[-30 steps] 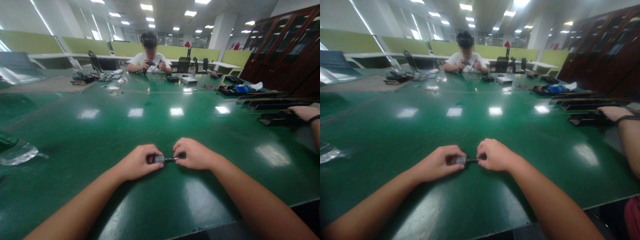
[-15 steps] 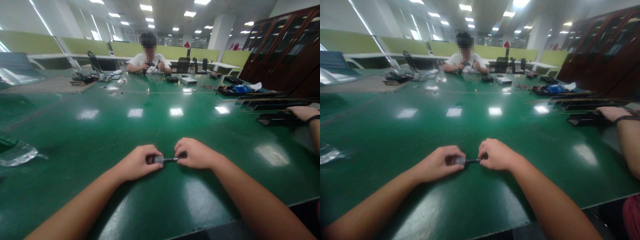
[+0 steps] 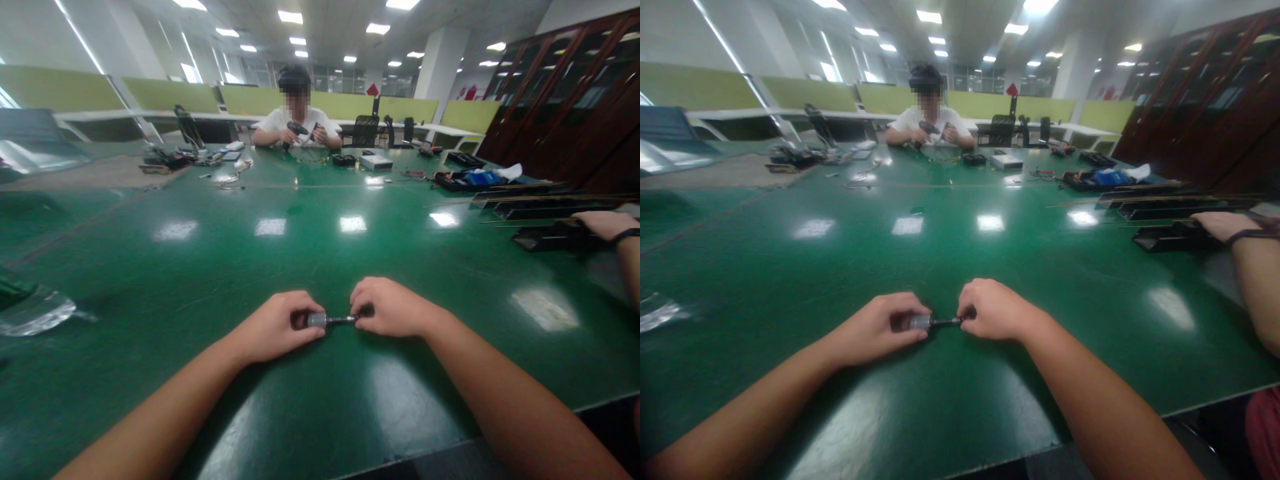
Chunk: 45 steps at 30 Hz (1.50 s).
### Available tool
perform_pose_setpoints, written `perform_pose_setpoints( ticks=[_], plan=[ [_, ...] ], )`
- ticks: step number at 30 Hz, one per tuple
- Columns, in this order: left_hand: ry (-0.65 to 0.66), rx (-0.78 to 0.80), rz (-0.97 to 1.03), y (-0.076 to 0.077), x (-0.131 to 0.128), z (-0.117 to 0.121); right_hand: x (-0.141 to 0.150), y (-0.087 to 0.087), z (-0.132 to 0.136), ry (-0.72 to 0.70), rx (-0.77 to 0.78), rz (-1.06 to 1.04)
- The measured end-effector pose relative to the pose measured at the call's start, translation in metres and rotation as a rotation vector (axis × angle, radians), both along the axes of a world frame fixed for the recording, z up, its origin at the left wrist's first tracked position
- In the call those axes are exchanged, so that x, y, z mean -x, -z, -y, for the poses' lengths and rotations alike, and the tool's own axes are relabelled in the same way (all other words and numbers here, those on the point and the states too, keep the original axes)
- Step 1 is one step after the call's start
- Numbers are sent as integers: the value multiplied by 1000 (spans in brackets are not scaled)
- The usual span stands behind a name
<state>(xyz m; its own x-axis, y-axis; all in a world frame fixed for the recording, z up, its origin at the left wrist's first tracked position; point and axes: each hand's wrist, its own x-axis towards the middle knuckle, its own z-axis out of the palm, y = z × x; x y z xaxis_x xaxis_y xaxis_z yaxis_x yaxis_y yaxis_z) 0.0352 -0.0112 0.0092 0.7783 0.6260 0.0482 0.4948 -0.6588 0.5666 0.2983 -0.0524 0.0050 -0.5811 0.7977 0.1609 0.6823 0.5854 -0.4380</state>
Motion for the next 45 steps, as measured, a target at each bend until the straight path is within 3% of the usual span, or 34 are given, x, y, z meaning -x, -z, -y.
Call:
perform_pose_setpoints(
  ticks=[10,20,29,36,45],
  plan=[
    [-3,14,15,0,-1,0,-11,-13,0,97,78,127],
    [-23,-5,59,3,1,-2,13,11,0,-27,-11,-54],
    [-60,-48,93,5,-3,2,42,23,-3,5,-89,-143],
    [-14,-7,36,-3,-2,2,39,22,-1,0,-91,-143],
    [-12,-39,0,-2,-2,4,26,16,0,25,-93,-196]
  ],
)
